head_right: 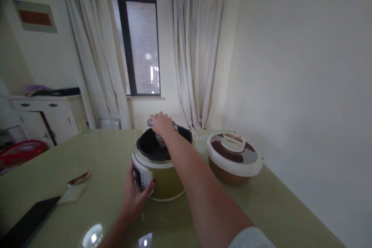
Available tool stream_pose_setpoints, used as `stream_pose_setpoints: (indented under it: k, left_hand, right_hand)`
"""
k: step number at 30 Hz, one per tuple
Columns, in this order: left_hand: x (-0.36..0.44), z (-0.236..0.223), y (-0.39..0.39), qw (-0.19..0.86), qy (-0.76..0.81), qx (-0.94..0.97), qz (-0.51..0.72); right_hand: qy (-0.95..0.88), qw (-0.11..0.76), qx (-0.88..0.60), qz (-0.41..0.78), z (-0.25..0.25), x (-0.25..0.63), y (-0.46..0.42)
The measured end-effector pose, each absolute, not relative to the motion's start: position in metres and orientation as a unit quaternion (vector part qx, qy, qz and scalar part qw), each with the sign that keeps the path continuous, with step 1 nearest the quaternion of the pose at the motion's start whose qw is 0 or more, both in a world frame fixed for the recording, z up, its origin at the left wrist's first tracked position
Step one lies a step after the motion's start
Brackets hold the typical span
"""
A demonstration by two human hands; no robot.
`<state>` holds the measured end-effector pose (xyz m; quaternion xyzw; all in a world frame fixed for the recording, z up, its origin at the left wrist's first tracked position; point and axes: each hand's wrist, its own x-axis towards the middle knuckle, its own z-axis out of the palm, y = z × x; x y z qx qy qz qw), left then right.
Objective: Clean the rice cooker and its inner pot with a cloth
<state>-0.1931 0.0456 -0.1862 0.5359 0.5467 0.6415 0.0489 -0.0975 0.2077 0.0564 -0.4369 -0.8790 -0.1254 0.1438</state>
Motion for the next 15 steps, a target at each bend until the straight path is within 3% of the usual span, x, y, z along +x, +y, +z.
stream_pose_setpoints:
  k: [7,15]
  left_hand:
    - [-0.197,-0.180,0.043,0.096,0.542,0.533,0.642]
    - [-0.198,-0.177,0.044,0.114,0.549,0.524,0.642]
  right_hand:
    - [-0.840,0.115,-0.519,-0.106,0.062,-0.029,0.233]
    - [-0.877,-0.025,-0.477,-0.048,0.095,0.022,0.230]
